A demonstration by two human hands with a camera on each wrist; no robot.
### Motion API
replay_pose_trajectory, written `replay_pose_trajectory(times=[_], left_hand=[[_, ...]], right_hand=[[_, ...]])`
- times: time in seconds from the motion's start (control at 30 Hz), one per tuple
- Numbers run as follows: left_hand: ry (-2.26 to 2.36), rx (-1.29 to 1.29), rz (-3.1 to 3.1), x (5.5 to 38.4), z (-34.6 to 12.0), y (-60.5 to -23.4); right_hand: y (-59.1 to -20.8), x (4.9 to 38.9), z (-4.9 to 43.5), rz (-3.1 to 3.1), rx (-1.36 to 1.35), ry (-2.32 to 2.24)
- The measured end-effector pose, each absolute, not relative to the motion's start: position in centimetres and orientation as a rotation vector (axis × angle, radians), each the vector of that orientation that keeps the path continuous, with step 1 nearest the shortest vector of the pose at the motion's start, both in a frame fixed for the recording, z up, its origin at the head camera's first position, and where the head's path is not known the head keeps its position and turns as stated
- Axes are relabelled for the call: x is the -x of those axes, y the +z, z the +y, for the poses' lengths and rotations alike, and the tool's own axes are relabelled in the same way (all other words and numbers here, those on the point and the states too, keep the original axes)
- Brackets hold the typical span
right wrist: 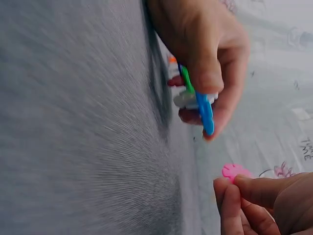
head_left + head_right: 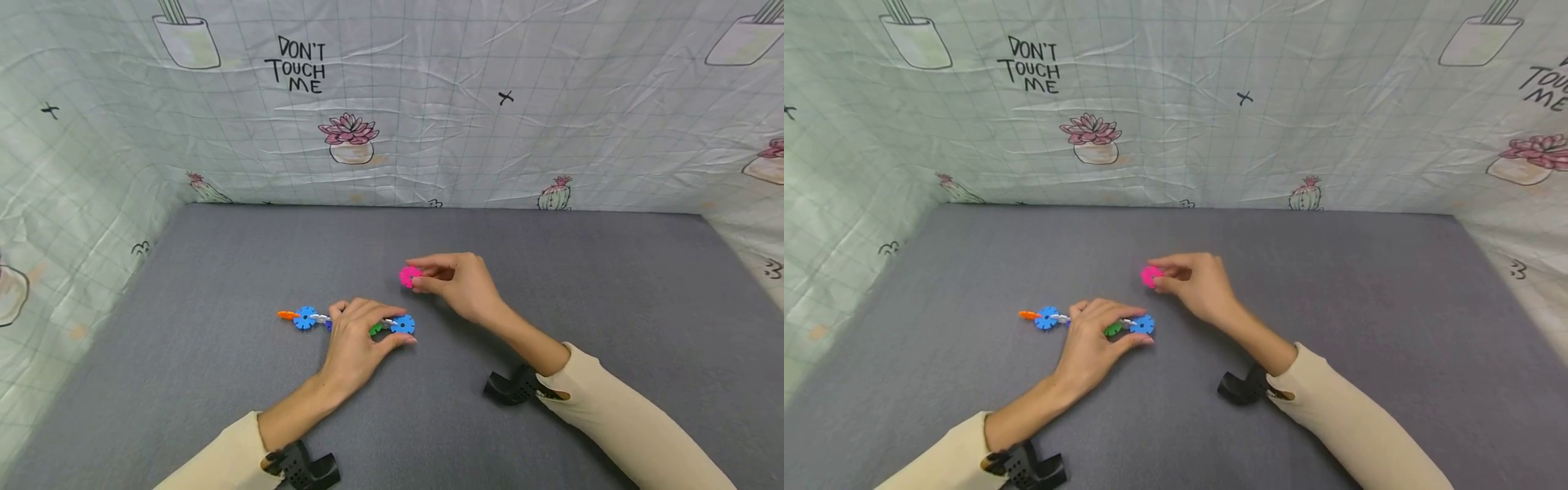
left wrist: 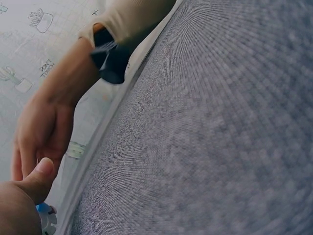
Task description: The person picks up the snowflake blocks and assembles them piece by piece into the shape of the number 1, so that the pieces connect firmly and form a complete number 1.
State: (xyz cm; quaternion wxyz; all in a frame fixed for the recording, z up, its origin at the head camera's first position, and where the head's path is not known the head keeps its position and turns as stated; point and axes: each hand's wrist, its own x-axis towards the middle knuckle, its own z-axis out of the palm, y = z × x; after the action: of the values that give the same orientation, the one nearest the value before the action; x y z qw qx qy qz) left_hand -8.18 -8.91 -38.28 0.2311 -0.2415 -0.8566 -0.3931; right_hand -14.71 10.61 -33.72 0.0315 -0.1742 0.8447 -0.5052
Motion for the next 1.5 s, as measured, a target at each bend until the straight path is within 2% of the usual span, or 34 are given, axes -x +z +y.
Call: replay_pose_trajectory(times=[0.63,1.5], left_hand=[[-1.093,0.652,-2.366,8.2,-8.9,-38.4],[-1.118,0.644,-2.371,8.1,-8.8,-38.3]], right_hand=[[-34.2,9.7,13.2,2.419,0.611,-1.576],[-35.7,8.9,12.1,2.607,0.785,-1.616]])
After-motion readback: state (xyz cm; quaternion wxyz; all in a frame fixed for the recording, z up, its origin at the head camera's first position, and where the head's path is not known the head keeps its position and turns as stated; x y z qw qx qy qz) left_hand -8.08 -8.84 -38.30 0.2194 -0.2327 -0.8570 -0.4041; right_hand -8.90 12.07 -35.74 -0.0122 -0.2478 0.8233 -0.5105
